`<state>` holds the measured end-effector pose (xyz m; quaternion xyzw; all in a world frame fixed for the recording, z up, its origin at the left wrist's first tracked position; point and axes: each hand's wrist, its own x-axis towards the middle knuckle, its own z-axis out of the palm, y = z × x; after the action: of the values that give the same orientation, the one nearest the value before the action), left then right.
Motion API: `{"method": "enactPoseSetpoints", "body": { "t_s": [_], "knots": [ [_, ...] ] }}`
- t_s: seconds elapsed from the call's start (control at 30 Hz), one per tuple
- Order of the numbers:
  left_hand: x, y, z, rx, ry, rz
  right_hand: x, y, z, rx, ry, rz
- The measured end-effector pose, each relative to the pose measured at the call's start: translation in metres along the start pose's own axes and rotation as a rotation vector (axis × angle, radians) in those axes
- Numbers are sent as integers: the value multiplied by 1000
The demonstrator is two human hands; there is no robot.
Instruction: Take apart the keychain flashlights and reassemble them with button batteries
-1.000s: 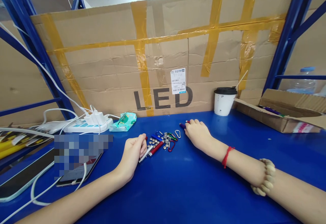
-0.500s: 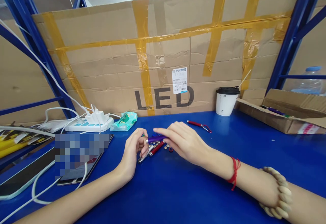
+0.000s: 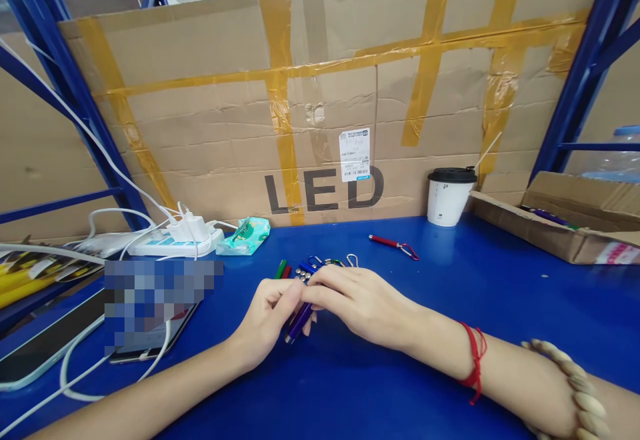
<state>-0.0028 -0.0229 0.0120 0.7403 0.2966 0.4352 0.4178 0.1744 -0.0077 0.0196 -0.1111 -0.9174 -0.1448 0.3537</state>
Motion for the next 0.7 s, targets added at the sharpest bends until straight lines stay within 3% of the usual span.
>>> {"method": "enactPoseSetpoints", "body": {
  "t_s": [0.07,0.3,0.57,0.7],
  "knots": [
    [1,1,2,-13,-9,-17,-2,1,1,77,4,70],
    [5,-3,8,-39,125,-99,-5,3,5,343,33,429],
    [7,-2,5,-9,208,-90,0,1,6,648,120,722],
    [7,-5,5,-41,250,-104,1,1,6,734,150,799]
  ]
}}
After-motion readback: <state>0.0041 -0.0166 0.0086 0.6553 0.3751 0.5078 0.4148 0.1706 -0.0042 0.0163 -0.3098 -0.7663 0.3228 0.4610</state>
